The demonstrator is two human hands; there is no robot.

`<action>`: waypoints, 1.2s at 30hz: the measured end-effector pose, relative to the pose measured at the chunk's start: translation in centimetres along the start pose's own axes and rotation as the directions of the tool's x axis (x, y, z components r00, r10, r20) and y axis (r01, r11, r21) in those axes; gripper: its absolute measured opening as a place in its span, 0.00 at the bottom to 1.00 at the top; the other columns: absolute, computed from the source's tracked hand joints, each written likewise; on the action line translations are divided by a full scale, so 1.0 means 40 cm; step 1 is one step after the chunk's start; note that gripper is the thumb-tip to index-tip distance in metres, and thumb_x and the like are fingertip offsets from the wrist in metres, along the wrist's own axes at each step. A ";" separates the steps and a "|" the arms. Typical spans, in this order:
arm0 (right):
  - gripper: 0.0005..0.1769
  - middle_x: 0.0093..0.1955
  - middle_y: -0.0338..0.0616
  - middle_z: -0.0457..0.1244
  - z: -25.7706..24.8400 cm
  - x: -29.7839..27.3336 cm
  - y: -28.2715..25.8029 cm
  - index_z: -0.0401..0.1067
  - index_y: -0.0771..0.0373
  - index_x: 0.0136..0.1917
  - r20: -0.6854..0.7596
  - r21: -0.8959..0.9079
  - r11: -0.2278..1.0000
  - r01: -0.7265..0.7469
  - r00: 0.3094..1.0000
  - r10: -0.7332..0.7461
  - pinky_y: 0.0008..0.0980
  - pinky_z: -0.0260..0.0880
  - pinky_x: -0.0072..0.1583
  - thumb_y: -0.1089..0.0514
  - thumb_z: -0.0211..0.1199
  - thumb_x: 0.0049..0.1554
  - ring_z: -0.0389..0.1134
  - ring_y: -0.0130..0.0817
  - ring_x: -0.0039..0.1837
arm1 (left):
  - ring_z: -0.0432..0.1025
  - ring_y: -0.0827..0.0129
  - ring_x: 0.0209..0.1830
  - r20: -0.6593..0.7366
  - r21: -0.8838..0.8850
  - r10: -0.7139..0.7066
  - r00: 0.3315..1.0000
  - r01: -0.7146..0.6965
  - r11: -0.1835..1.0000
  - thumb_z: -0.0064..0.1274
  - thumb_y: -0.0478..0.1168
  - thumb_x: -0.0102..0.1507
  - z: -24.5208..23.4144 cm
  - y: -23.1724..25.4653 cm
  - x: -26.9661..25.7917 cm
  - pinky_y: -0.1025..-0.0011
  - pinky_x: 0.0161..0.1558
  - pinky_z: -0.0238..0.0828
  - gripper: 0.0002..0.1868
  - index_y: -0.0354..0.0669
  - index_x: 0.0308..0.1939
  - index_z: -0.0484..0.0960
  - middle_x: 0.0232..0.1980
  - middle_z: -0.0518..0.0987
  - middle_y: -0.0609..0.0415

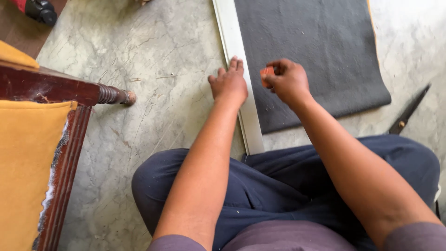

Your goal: Measure and cut a piece of dark fabric using scissors and a metal ruler.

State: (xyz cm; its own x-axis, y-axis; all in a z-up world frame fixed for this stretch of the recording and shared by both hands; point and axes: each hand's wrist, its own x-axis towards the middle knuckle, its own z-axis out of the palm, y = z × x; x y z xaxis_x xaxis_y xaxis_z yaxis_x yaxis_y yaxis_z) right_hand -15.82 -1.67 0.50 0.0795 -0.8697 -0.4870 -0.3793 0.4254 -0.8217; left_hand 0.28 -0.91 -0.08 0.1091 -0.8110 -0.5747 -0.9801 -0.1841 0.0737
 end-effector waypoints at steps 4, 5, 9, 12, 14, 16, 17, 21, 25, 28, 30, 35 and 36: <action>0.22 0.48 0.46 0.72 0.061 0.124 -0.076 0.73 0.64 0.64 -0.050 -0.186 0.981 0.055 0.997 -0.065 0.28 0.73 0.42 0.59 0.69 0.57 0.72 0.28 0.41 | 0.66 0.60 0.68 -0.011 -0.017 -0.003 1.000 0.003 1.000 0.35 0.37 0.68 0.053 0.000 0.060 0.45 0.67 0.55 0.36 0.59 0.81 0.49 0.85 0.42 0.70; 0.22 0.47 0.45 0.71 0.075 0.161 -0.080 0.73 0.63 0.65 -0.074 -0.211 0.972 0.102 0.990 -0.120 0.28 0.74 0.43 0.59 0.67 0.58 0.72 0.28 0.41 | 0.70 0.61 0.64 -0.004 -0.029 0.003 1.000 -0.003 1.000 0.31 0.36 0.69 0.065 -0.001 0.074 0.44 0.67 0.55 0.35 0.58 0.81 0.48 0.85 0.41 0.70; 0.23 0.47 0.45 0.70 0.117 0.316 -0.035 0.71 0.63 0.66 -0.132 -0.342 0.908 0.242 0.944 -0.301 0.28 0.75 0.45 0.62 0.64 0.58 0.72 0.29 0.43 | 0.76 0.63 0.57 0.030 -0.052 0.009 1.000 -0.008 0.999 0.27 0.35 0.68 0.092 0.009 0.104 0.40 0.65 0.54 0.36 0.57 0.82 0.45 0.85 0.38 0.69; 0.23 0.47 0.45 0.70 0.131 0.317 -0.061 0.71 0.64 0.66 -0.161 -0.411 0.882 0.232 0.934 -0.320 0.28 0.76 0.47 0.62 0.65 0.57 0.73 0.29 0.45 | 0.78 0.63 0.54 0.080 -0.035 0.016 0.997 -0.014 0.999 0.30 0.36 0.66 0.059 0.014 0.083 0.42 0.60 0.57 0.38 0.53 0.82 0.42 0.85 0.35 0.67; 0.22 0.47 0.45 0.71 0.135 0.313 -0.076 0.71 0.64 0.65 -0.153 -0.416 0.882 0.223 0.939 -0.310 0.30 0.76 0.48 0.62 0.65 0.57 0.73 0.29 0.45 | 0.78 0.62 0.53 0.102 -0.028 0.016 0.995 -0.014 1.000 0.31 0.36 0.66 0.045 0.016 0.074 0.43 0.57 0.59 0.39 0.51 0.82 0.41 0.85 0.34 0.66; 0.22 0.47 0.45 0.71 0.134 0.311 -0.082 0.71 0.63 0.65 -0.146 -0.421 0.882 0.213 0.943 -0.298 0.31 0.76 0.49 0.61 0.66 0.57 0.74 0.30 0.45 | 0.79 0.62 0.51 0.125 -0.021 0.018 0.992 -0.016 1.000 0.32 0.36 0.66 0.034 0.019 0.066 0.44 0.54 0.61 0.40 0.50 0.82 0.40 0.86 0.32 0.65; 0.22 0.46 0.46 0.71 0.134 0.312 -0.080 0.72 0.63 0.65 -0.137 -0.443 0.864 0.239 0.935 -0.328 0.33 0.75 0.49 0.60 0.66 0.57 0.74 0.32 0.45 | 0.79 0.62 0.50 0.133 -0.015 0.021 0.991 -0.019 1.000 0.33 0.36 0.65 0.031 0.019 0.062 0.45 0.53 0.61 0.41 0.48 0.82 0.40 0.86 0.32 0.64; 0.19 0.45 0.51 0.71 0.134 0.330 -0.078 0.76 0.63 0.60 -0.105 -0.522 0.791 0.319 0.896 -0.431 0.37 0.74 0.49 0.60 0.68 0.55 0.74 0.39 0.44 | 0.78 0.62 0.50 0.113 -0.010 0.017 0.993 -0.016 1.000 0.35 0.37 0.64 0.065 0.018 0.090 0.46 0.52 0.62 0.42 0.47 0.82 0.39 0.85 0.32 0.65; 0.17 0.46 0.54 0.71 0.113 0.342 0.007 0.79 0.63 0.57 -0.077 -0.559 0.719 0.414 0.837 -0.542 0.37 0.75 0.49 0.59 0.69 0.54 0.75 0.41 0.45 | 0.78 0.65 0.52 0.066 -0.018 0.018 0.998 -0.017 1.000 0.33 0.36 0.66 0.075 0.031 0.088 0.46 0.52 0.64 0.39 0.48 0.82 0.41 0.85 0.34 0.67; 0.13 0.45 0.55 0.71 0.109 0.255 0.046 0.79 0.63 0.55 -0.021 -0.607 0.670 0.426 0.835 -0.550 0.39 0.76 0.50 0.57 0.67 0.58 0.75 0.44 0.44 | 0.78 0.66 0.51 0.068 -0.008 0.007 0.998 -0.007 1.000 0.31 0.36 0.67 0.048 0.019 0.069 0.48 0.53 0.64 0.38 0.50 0.82 0.41 0.85 0.33 0.67; 0.11 0.42 0.58 0.70 0.101 0.164 0.099 0.81 0.61 0.51 0.005 -0.691 0.594 0.412 0.824 -0.567 0.46 0.74 0.48 0.53 0.66 0.60 0.73 0.54 0.43 | 0.79 0.65 0.49 0.078 -0.013 0.007 0.997 -0.006 1.000 0.30 0.36 0.67 0.035 0.015 0.058 0.51 0.55 0.64 0.38 0.51 0.82 0.42 0.85 0.34 0.67; 0.15 0.40 0.59 0.69 0.075 -0.140 0.170 0.79 0.62 0.54 0.023 -0.601 0.732 0.321 0.922 -0.386 0.47 0.73 0.45 0.51 0.64 0.61 0.73 0.55 0.42 | 0.79 0.63 0.47 0.056 0.014 0.016 0.998 -0.017 1.000 0.32 0.36 0.67 0.036 0.014 0.054 0.54 0.57 0.64 0.38 0.52 0.82 0.42 0.85 0.35 0.67; 0.16 0.39 0.60 0.69 0.071 -0.197 0.183 0.78 0.62 0.55 0.035 -0.571 0.774 0.272 0.951 -0.309 0.46 0.73 0.45 0.50 0.64 0.60 0.73 0.54 0.42 | 0.79 0.63 0.47 0.056 0.024 0.015 0.998 -0.017 1.000 0.32 0.36 0.66 0.033 0.013 0.048 0.54 0.57 0.64 0.39 0.52 0.82 0.42 0.85 0.35 0.67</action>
State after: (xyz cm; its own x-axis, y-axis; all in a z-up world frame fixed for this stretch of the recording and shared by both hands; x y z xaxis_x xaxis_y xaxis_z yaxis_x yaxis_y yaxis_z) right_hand -16.59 9.02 -2.53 0.2246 -0.9494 -0.2196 -0.7985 -0.0501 -0.5999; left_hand -0.23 -1.82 -2.24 0.0845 -0.7813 -0.6184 -0.9855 -0.1572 0.0639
